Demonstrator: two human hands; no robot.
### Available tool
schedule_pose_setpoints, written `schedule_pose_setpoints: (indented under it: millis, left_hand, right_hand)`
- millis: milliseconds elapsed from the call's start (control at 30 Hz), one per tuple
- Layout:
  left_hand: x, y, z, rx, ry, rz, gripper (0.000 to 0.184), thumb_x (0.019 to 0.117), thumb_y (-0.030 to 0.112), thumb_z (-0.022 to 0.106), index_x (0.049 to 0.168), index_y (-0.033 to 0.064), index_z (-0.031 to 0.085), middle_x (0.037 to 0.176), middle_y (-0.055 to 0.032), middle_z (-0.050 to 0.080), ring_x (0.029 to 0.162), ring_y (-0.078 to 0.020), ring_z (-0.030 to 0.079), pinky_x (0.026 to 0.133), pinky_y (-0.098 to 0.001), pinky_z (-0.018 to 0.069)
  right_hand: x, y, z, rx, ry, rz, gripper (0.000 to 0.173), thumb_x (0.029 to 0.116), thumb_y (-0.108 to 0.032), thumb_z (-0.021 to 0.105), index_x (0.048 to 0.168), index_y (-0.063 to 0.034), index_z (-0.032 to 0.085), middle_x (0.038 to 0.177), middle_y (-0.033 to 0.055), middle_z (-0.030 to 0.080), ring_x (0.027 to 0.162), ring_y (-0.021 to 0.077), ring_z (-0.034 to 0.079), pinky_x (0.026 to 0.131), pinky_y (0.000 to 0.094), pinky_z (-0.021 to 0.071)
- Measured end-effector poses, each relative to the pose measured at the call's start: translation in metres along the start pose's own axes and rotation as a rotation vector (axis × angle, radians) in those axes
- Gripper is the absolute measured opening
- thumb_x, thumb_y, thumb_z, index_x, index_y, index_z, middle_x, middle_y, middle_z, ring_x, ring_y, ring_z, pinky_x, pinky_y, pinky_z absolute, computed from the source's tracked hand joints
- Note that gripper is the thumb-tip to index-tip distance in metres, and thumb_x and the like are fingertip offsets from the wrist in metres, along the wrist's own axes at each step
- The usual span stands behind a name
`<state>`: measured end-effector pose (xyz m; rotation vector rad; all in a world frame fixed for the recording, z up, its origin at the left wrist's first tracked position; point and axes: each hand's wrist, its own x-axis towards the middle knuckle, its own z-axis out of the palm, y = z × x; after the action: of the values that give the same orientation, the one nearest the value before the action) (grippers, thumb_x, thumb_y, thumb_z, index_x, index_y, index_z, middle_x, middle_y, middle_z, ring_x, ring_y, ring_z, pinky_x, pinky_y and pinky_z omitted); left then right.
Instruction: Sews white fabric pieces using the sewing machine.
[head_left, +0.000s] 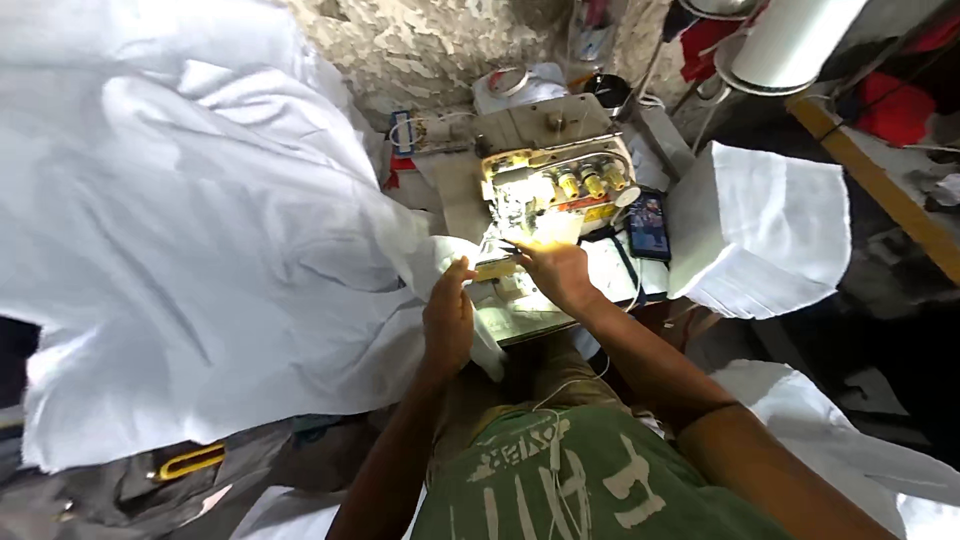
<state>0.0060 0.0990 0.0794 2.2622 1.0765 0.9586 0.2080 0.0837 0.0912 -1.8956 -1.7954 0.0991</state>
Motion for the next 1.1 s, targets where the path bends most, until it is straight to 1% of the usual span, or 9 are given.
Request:
schedule_pose_setpoints:
  millis: [233,367,400,500,633,767,833,967,1100]
  left_hand:
    - [-0.011,0.003,0.002,-0.027,-0.032,0.099,0.025,0.0976,-0.008,0.049,0.117,-0.0080,0.065,0.136,-0.0231,0.062,0.131,-0.0350,0.059,0.110,-0.0475,0.0470]
    - [-0.036,-0.003,0.016,0.027,-0.086,0.319,0.021,0.0909,0.002,0.057,0.097,0.0003,0.077,0.113,-0.0137,0.076,0.118,-0.0333,0.068,0.112,-0.0759,0.0207]
    - [-0.047,-0.006,0.020,0.046,-0.113,0.383,0.018,0.0919,0.006,0.060,0.094,0.0044,0.078,0.112,-0.0101,0.077,0.118,-0.0308,0.068,0.112,-0.0772,0.0199]
    - [-0.076,-0.008,0.027,-0.041,-0.256,0.467,0.016,0.0992,0.009,0.059,0.094,0.0074,0.074,0.113,-0.0084,0.076,0.120,-0.0257,0.068,0.116,-0.0575,0.0371]
    - [-0.095,-0.016,0.038,-0.235,-0.434,0.344,0.015,0.0964,-0.001,0.058,0.099,-0.0029,0.073,0.113,-0.0174,0.075,0.112,-0.0317,0.072,0.104,-0.0437,0.0527]
    - [-0.104,-0.021,0.043,-0.275,-0.510,0.186,0.020,0.0953,-0.004,0.056,0.107,-0.0058,0.072,0.107,-0.0199,0.075,0.098,-0.0330,0.074,0.091,-0.0459,0.0573]
    - [-0.103,-0.014,0.038,-0.301,-0.587,0.084,0.023,0.0978,-0.004,0.054,0.113,-0.0070,0.072,0.106,-0.0221,0.074,0.100,-0.0354,0.073,0.092,-0.0492,0.0558]
    - [-0.098,-0.005,0.029,-0.331,-0.631,0.031,0.025,0.1006,-0.003,0.050,0.114,-0.0072,0.071,0.110,-0.0234,0.073,0.105,-0.0363,0.072,0.096,-0.0495,0.0537]
    - [-0.097,-0.003,0.024,-0.495,-0.577,-0.064,0.028,0.1019,0.000,0.050,0.121,-0.0067,0.069,0.111,-0.0214,0.073,0.099,-0.0260,0.071,0.092,-0.0384,0.0539]
  right_hand:
    - [0.023,-0.008,0.018,-0.043,0.099,-0.108,0.024,0.0985,-0.012,0.061,0.116,-0.0117,0.078,0.087,0.0214,0.072,0.072,0.0426,0.070,0.058,0.0579,0.0527]
    - [-0.006,0.006,-0.002,0.066,0.033,-0.053,0.029,0.1003,-0.014,0.061,0.126,-0.0122,0.074,0.101,0.0230,0.074,0.087,0.0453,0.072,0.070,0.0636,0.0544]
    - [-0.018,0.018,-0.002,0.076,0.048,-0.059,0.030,0.0996,-0.014,0.063,0.129,-0.0116,0.072,0.105,0.0224,0.073,0.091,0.0440,0.072,0.073,0.0624,0.0554]
    - [-0.050,0.070,0.009,-0.001,-0.022,-0.004,0.035,0.1017,-0.017,0.063,0.136,-0.0105,0.066,0.117,0.0224,0.069,0.106,0.0455,0.067,0.083,0.0650,0.0522]
    - [-0.060,0.107,0.022,-0.122,-0.182,0.130,0.034,0.1014,-0.019,0.064,0.133,-0.0079,0.068,0.141,0.0282,0.056,0.139,0.0528,0.042,0.110,0.0752,0.0256]
    - [-0.039,0.042,0.022,-0.055,-0.004,-0.172,0.026,0.1006,-0.009,0.060,0.122,-0.0023,0.072,0.122,0.0250,0.068,0.114,0.0469,0.063,0.095,0.0649,0.0471]
    - [-0.022,-0.006,0.030,0.028,-0.066,-0.410,0.029,0.0963,0.002,0.060,0.122,-0.0039,0.073,0.123,0.0221,0.069,0.113,0.0446,0.065,0.093,0.0623,0.0505]
    - [0.028,-0.075,0.069,-0.090,-0.234,-0.828,0.054,0.0911,0.012,0.060,0.138,-0.0148,0.064,0.155,0.0159,0.049,0.146,0.0431,0.040,0.110,0.0721,0.0319]
    - [0.068,-0.104,0.083,-0.069,-0.331,-0.870,0.025,0.0905,0.012,0.061,0.108,0.0008,0.075,0.150,0.0237,0.051,0.150,0.0478,0.030,0.113,0.0786,0.0182]
